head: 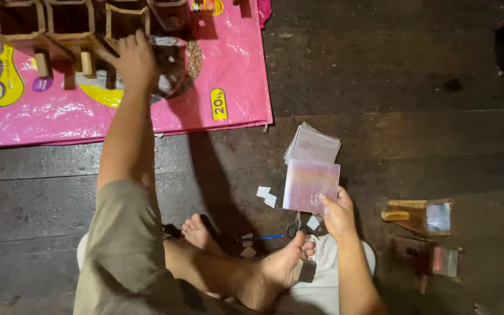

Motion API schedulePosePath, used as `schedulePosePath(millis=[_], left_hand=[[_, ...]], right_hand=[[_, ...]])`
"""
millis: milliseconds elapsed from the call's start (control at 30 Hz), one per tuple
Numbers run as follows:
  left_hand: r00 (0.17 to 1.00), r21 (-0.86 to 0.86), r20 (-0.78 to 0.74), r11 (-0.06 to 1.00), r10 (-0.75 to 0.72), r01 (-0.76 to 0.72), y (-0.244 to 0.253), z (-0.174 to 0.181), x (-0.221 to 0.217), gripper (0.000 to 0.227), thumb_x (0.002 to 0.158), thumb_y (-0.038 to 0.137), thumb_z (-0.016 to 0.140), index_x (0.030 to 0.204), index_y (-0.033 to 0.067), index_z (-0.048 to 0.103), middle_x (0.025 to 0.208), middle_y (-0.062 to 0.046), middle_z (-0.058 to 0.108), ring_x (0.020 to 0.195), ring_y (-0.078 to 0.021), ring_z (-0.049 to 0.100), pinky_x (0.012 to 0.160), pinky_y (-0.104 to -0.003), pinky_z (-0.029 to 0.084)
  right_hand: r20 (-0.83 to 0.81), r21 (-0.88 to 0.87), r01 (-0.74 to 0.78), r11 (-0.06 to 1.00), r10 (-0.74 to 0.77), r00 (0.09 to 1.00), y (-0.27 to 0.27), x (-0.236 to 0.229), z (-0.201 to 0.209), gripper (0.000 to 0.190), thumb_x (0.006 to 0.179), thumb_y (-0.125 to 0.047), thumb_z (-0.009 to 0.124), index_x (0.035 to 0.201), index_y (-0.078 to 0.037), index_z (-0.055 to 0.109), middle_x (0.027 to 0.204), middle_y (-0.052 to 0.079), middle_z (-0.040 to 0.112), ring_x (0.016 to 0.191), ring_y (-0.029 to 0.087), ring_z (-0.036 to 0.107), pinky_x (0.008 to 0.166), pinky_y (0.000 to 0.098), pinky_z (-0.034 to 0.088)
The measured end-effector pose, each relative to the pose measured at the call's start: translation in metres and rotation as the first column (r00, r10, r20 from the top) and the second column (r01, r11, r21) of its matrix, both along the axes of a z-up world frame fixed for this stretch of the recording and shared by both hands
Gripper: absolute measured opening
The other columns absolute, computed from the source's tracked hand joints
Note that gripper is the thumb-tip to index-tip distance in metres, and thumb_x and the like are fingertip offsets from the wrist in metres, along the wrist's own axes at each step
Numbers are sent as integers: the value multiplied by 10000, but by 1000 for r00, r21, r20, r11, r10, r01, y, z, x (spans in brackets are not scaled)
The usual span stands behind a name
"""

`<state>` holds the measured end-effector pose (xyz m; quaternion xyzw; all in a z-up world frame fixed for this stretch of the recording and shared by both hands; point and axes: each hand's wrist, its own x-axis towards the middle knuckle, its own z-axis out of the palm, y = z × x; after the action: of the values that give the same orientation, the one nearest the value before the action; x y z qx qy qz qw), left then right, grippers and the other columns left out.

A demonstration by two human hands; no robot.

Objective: Marking thin sheets of material with a pen using a wooden jig and then cutting them with scissors.

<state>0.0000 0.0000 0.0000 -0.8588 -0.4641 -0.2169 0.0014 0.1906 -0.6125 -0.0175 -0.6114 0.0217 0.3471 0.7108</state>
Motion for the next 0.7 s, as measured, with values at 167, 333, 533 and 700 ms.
schedulePosePath(millis=[167,333,533,700], left_hand=[[985,276,-140,952,-100,136,9,-29,-23,201,1077,339,660,1050,156,738,971,-77,687,986,-323,641,1089,-753,88],[964,278,-66,923,-259,267,-53,-32,-40,198,1059,302,661,958,133,676,906,-47,668,870,-259,665,1209,-649,83],[832,153,23,824,-555,546,-254,27,-81,143,1047,187,497,979,140,614,908,-72,588,818,-287,647,787,-429,503],[797,112,49,796,-602,594,-368,26,-95,174,1003,252,446,889,208,569,843,11,572,773,-198,664,840,-367,484]], right_hand=[[17,-89,25,996,-24,1000,4,-15,14,329,903,-77,688,1183,-105,519,1063,103,657,867,265,663,479,391,525],[-1,-119,31,992,-32,999,5,-28,34,371,914,-72,686,1248,-92,526,1045,128,680,805,270,672,496,379,501],[102,110,13,994,-25,994,7,-54,38,310,943,-80,717,1194,-128,542,886,96,639,621,265,690,337,386,587],[116,170,-72,983,52,992,2,-70,28,285,937,-28,717,1150,-136,561,901,59,637,682,204,719,435,365,653]])
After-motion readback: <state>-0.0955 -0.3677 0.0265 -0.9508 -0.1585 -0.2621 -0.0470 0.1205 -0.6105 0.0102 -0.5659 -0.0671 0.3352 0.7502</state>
